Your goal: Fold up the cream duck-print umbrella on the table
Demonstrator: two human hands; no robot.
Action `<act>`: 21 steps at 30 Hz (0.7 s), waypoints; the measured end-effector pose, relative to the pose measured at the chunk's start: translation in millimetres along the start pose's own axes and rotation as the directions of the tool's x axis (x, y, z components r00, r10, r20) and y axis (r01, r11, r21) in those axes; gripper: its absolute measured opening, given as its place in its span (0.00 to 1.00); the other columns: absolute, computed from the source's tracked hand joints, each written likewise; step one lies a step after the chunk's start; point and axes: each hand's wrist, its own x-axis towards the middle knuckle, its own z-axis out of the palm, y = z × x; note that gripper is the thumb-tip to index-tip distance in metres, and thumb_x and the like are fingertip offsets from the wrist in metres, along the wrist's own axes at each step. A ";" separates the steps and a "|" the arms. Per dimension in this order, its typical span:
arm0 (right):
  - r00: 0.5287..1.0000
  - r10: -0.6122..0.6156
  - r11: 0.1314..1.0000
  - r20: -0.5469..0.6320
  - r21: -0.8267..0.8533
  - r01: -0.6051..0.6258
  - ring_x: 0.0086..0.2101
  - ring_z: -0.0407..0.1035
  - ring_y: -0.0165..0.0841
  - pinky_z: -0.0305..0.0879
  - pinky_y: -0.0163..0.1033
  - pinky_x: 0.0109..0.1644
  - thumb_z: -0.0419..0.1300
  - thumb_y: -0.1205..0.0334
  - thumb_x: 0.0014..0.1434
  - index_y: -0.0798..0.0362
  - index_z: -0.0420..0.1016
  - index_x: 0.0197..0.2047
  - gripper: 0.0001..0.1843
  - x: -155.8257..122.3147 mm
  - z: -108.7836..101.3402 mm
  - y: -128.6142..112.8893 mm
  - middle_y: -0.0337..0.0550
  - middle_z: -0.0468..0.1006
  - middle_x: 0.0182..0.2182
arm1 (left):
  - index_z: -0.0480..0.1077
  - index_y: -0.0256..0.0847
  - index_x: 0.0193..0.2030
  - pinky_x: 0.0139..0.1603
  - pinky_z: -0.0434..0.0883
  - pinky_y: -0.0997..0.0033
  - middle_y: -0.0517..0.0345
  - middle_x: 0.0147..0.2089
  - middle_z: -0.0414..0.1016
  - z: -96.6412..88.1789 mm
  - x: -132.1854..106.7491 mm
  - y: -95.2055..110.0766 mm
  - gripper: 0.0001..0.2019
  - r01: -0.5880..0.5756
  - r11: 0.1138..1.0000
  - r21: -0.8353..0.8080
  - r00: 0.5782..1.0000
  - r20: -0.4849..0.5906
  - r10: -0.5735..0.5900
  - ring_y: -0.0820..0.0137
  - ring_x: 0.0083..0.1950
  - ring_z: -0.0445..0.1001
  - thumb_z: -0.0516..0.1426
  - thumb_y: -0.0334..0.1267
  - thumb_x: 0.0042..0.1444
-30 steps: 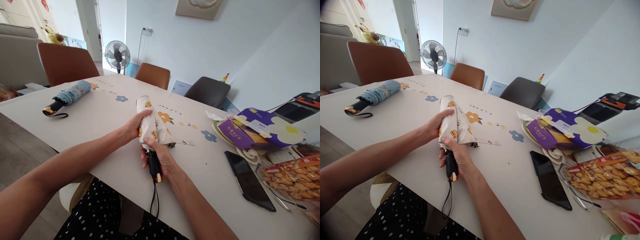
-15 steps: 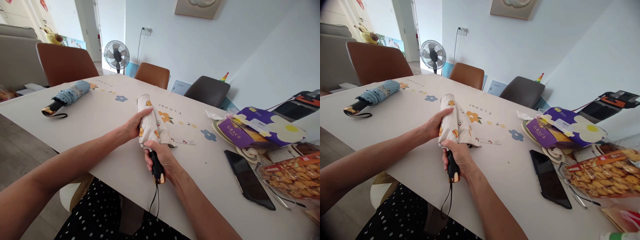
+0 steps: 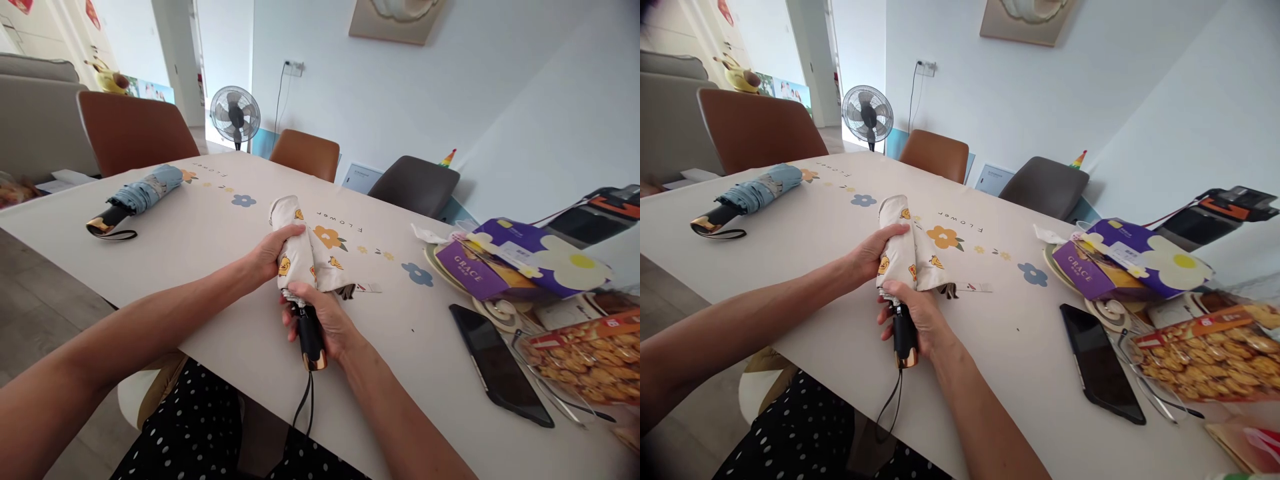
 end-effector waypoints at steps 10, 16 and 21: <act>0.993 0.071 0.995 -0.097 -0.057 -0.076 0.10 0.55 0.24 0.55 0.30 0.11 0.59 0.55 0.49 0.55 0.65 0.27 0.12 -3.7 6.6 -2.3 0.33 0.62 0.12 | 0.70 0.33 0.42 0.42 0.74 0.62 0.45 0.35 0.77 6.9 -4.8 -2.3 0.17 -0.047 0.998 0.047 0.996 -0.079 0.051 0.58 0.40 0.76 0.60 0.41 0.47; 0.998 0.045 0.998 -0.034 -0.049 -0.046 0.09 0.54 0.23 0.52 0.29 0.13 0.55 0.56 0.51 0.55 0.61 0.22 0.13 -3.9 0.8 -3.2 0.32 0.59 0.09 | 0.71 0.35 0.43 0.45 0.72 0.61 0.44 0.38 0.77 4.7 -2.8 -3.1 0.24 -0.047 0.996 0.076 0.998 0.033 0.045 0.57 0.42 0.75 0.59 0.52 0.46; 0.999 -0.032 0.999 -0.029 -0.039 0.031 0.10 0.52 0.23 0.53 0.30 0.13 0.56 0.57 0.50 0.55 0.61 0.21 0.12 -2.2 -7.6 -4.7 0.32 0.59 0.09 | 0.70 0.37 0.43 0.46 0.70 0.62 0.46 0.38 0.77 -2.9 6.4 -3.5 0.26 -0.105 0.993 0.049 0.990 -0.084 0.109 0.58 0.43 0.74 0.55 0.58 0.48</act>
